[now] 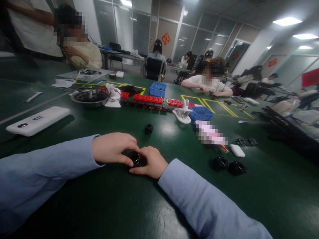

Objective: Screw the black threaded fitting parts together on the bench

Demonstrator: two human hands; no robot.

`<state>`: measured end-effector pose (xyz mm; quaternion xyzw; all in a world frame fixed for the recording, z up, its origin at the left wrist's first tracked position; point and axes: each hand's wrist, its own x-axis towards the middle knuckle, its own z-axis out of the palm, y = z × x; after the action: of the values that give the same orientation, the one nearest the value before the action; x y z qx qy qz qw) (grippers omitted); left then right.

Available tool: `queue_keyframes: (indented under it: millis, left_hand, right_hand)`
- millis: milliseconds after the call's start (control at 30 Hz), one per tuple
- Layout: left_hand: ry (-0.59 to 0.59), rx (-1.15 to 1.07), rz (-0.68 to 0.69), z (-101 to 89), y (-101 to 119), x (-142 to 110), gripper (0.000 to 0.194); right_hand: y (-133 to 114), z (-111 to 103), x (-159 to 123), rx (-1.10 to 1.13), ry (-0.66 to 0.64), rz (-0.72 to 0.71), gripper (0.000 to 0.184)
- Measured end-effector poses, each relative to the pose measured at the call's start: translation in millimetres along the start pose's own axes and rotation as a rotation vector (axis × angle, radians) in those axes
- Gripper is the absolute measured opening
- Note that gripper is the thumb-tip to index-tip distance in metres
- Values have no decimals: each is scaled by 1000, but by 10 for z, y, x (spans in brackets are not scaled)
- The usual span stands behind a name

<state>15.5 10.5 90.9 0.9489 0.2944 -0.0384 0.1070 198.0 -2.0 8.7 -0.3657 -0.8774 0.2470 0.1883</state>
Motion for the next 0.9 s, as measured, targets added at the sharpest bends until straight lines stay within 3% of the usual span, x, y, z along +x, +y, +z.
queue_keyframes:
  millis: [533, 900]
  left_hand:
    - [-8, 289, -225, 0, 316, -16, 48]
    - [130, 295, -220, 108, 272, -3, 57]
  right_hand:
    - [11, 33, 11, -45, 44, 27, 40]
    - [19, 42, 11, -48, 35, 20, 39]
